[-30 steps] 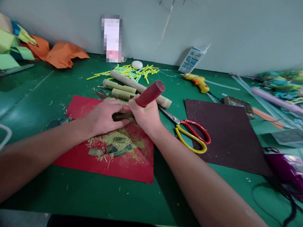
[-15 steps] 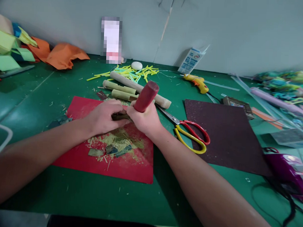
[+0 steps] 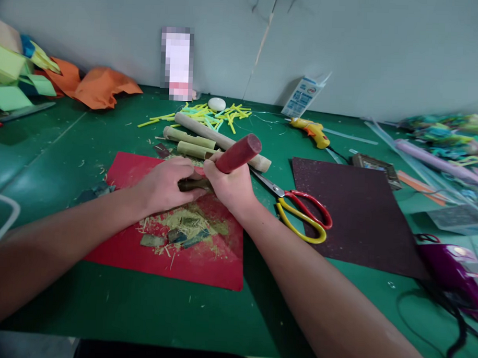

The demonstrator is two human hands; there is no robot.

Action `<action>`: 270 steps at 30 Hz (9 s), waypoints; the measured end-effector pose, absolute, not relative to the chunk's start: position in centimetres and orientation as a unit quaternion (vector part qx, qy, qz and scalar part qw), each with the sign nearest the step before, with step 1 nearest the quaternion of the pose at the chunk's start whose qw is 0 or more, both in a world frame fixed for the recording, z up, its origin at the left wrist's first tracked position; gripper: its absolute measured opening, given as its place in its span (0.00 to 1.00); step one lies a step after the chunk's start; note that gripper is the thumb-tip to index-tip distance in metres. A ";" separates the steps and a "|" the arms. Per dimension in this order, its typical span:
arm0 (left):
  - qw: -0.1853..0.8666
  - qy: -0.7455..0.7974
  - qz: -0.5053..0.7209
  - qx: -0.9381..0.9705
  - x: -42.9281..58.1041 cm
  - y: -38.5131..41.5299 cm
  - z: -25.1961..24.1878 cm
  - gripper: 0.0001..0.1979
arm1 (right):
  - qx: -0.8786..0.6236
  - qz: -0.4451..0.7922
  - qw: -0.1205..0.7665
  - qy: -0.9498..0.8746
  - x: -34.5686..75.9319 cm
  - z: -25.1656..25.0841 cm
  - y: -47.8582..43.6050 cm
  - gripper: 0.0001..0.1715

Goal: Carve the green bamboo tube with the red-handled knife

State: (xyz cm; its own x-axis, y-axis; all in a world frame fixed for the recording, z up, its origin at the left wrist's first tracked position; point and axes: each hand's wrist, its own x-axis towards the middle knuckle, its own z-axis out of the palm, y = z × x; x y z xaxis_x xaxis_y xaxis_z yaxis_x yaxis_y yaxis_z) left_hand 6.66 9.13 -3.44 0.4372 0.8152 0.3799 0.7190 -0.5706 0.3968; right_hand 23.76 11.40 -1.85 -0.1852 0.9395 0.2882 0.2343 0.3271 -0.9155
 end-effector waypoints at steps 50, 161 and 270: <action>0.073 0.463 0.231 0.853 6.4 9.7 -3.8 0.13 | -0.410 0.387 0.501 -0.657 24.2 -2.3 11.1 0.15; 0.323 0.451 0.272 0.786 4.5 7.6 2.5 0.08 | -0.285 0.278 0.198 -0.896 28.4 -2.3 11.9 0.13; 0.335 0.504 0.473 0.640 6.3 6.0 0.7 0.09 | -0.227 0.159 0.228 -0.934 28.2 -2.0 11.2 0.14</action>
State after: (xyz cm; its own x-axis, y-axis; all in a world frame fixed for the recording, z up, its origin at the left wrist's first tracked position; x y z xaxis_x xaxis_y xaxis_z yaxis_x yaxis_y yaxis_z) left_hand 6.27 5.97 0.66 0.0444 0.9625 0.2677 0.3297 -0.2670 0.9055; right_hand 28.18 11.20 -1.97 -0.7938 0.4952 0.3532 0.3507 0.8471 -0.3993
